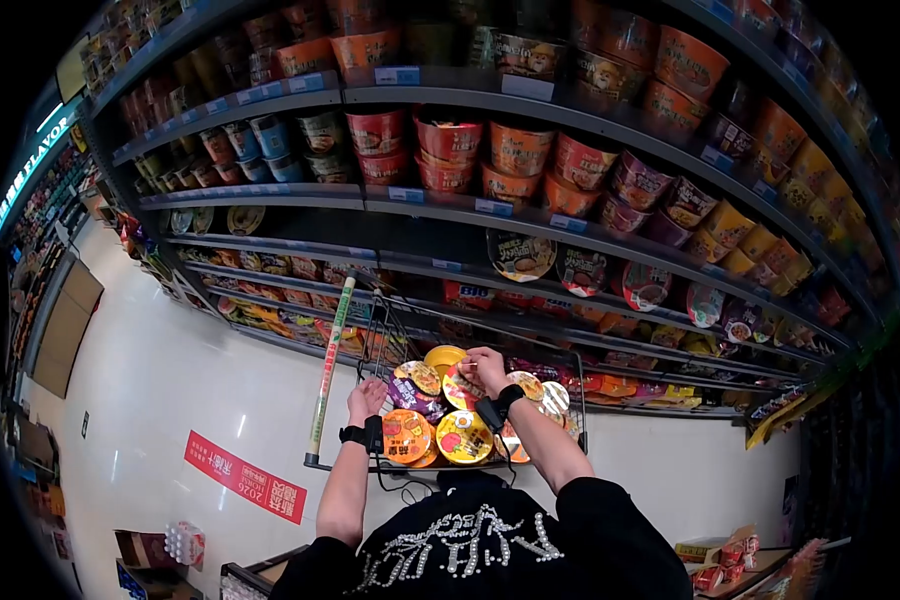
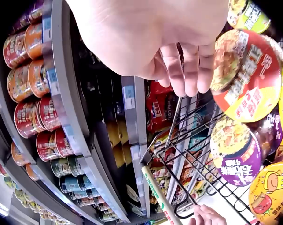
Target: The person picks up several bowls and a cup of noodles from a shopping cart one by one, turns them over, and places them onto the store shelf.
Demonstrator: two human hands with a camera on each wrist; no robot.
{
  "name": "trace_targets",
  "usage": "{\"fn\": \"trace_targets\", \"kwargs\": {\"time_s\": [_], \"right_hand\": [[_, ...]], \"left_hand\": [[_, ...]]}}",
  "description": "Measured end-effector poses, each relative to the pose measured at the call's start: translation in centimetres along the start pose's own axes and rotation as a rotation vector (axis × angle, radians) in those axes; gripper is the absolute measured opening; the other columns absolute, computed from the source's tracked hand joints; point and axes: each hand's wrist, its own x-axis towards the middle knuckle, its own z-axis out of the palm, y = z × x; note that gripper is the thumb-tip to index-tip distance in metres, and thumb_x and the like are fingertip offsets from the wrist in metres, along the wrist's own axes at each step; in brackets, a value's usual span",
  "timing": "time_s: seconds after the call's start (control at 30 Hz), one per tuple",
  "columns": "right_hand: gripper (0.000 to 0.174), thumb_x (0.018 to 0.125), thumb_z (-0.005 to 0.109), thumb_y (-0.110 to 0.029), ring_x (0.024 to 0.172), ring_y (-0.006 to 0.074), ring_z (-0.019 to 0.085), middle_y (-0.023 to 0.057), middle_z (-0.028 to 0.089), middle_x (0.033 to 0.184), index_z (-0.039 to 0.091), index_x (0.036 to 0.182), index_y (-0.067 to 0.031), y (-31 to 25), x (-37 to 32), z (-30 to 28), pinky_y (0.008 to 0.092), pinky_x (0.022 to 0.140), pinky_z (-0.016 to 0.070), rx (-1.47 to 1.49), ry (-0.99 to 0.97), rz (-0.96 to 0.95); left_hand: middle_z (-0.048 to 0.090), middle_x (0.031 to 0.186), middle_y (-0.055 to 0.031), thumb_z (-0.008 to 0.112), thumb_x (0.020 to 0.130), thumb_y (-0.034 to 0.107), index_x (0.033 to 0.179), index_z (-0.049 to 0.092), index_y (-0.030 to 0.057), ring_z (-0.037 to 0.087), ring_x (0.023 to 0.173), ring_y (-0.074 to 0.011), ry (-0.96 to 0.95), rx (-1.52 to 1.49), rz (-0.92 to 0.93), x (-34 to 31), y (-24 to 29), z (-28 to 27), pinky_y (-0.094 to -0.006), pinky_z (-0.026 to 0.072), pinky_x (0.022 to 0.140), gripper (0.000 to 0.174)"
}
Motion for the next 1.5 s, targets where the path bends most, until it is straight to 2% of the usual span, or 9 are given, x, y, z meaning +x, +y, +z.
{"fn": "trace_targets", "kwargs": {"time_s": [0.13, 0.27, 0.5, 0.63, 0.8, 1.1, 1.23, 1.4, 1.5], "right_hand": [[0.019, 0.087, 0.043, -0.005, 0.083, 0.0163, 0.058, 0.0066, 0.061, 0.087, 0.056, 0.101, -0.0045, -0.6, 3.8, 3.3, 0.0301, 0.066, 0.0479, -0.161, -0.035, -0.002], [0.019, 0.086, 0.044, -0.006, 0.084, 0.0176, 0.059, 0.0065, 0.061, 0.089, 0.058, 0.099, -0.0054, 0.6, 6.7, 5.5, 0.0329, 0.07, 0.0478, -0.197, -0.071, 0.03], [0.021, 0.087, 0.042, -0.006, 0.082, 0.0171, 0.059, 0.0084, 0.06, 0.093, 0.056, 0.103, -0.0031, 1.3, 8.8, 5.8, 0.0285, 0.065, 0.0513, 0.045, -0.106, 0.088], [0.025, 0.087, 0.04, -0.005, 0.092, 0.0232, 0.058, 0.0127, 0.059, 0.099, 0.052, 0.108, -0.0018, 1.2, 8.6, 5.4, 0.0338, 0.074, 0.0508, 0.133, -0.061, 0.092], [0.027, 0.089, 0.037, -0.006, 0.086, 0.0216, 0.06, 0.0133, 0.058, 0.097, 0.048, 0.113, -0.0003, 2.5, 7.0, 4.2, 0.0311, 0.071, 0.0532, 0.271, 0.018, 0.037], [0.034, 0.087, 0.035, -0.006, 0.089, 0.024, 0.058, 0.014, 0.056, 0.104, 0.045, 0.119, 0.0006, 7.5, -1.9, 1.7, 0.0343, 0.076, 0.0505, 0.33, 0.296, 0.041], [0.031, 0.087, 0.034, 0.0, 0.075, 0.02, 0.059, 0.0155, 0.056, 0.096, 0.044, 0.116, 0.0034, 10.7, -5.5, 2.6, 0.0284, 0.062, 0.0494, 0.4, 0.399, 0.101], [0.036, 0.086, 0.032, -0.001, 0.071, 0.0168, 0.054, 0.0158, 0.053, 0.095, 0.037, 0.121, 0.006, 11.5, -5.9, 2.7, 0.0291, 0.061, 0.0465, 0.42, 0.415, 0.083], [0.031, 0.087, 0.031, 0.0, 0.074, 0.0186, 0.055, 0.0153, 0.054, 0.095, 0.041, 0.116, 0.0072, 10.0, -3.4, 2.7, 0.0284, 0.059, 0.0474, 0.339, 0.372, 0.054]], "left_hand": [[0.061, 0.107, -0.0171, 0.042, 0.085, 0.021, 0.098, 0.048, 0.0007, 0.059, 0.096, -0.0264, 0.061, -0.007, -0.125, 0.8, 2.0, -0.3, -0.0313, 0.047, 0.076, 0.024], [0.062, 0.105, -0.0162, 0.043, 0.085, 0.024, 0.097, 0.051, 0.0007, 0.06, 0.095, -0.0255, 0.064, 0.083, -0.086, 1.3, 2.0, -0.3, -0.0309, 0.0453, 0.078, 0.028], [0.062, 0.101, -0.0194, 0.045, 0.081, 0.019, 0.099, 0.054, -0.0063, 0.062, 0.09, -0.0301, 0.151, -0.001, -0.122, 2.7, 3.1, -0.6, -0.0324, 0.0489, 0.073, 0.032], [0.063, 0.096, -0.0174, 0.046, 0.081, 0.017, 0.096, 0.056, -0.0056, 0.062, 0.088, -0.0271, 0.214, 0.106, -0.059, 2.3, 4.0, -0.6, -0.031, 0.0492, 0.071, 0.029], [0.062, 0.099, -0.0159, 0.046, 0.082, 0.019, 0.096, 0.055, -0.0045, 0.062, 0.086, -0.0261, 0.189, 0.052, -0.046, 2.7, 5.7, -1.1, -0.0297, 0.0491, 0.071, 0.028], [0.059, 0.109, -0.0108, 0.043, 0.087, 0.023, 0.108, 0.053, 0.0002, 0.057, 0.1, -0.0201, 0.057, 0.184, -0.149, 4.2, 9.5, -4.9, -0.027, 0.0434, 0.077, 0.033], [0.058, 0.112, -0.0083, 0.041, 0.088, 0.021, 0.113, 0.053, 0.0014, 0.055, 0.103, -0.0186, -0.016, 0.234, -0.101, 5.4, 10.6, -7.4, -0.0276, 0.0423, 0.082, 0.035], [0.053, 0.12, -0.009, 0.042, 0.087, 0.021, 0.117, 0.051, 0.001, 0.052, 0.109, -0.019, 0.027, 0.383, -0.013, 5.3, 12.3, -7.4, -0.03, 0.0412, 0.088, 0.037], [0.051, 0.123, -0.0137, 0.044, 0.087, 0.022, 0.124, 0.042, -0.0017, 0.051, 0.11, -0.0229, -0.059, 0.221, -0.071, 5.3, 13.1, -5.3, -0.0341, 0.0403, 0.092, 0.044]]}}
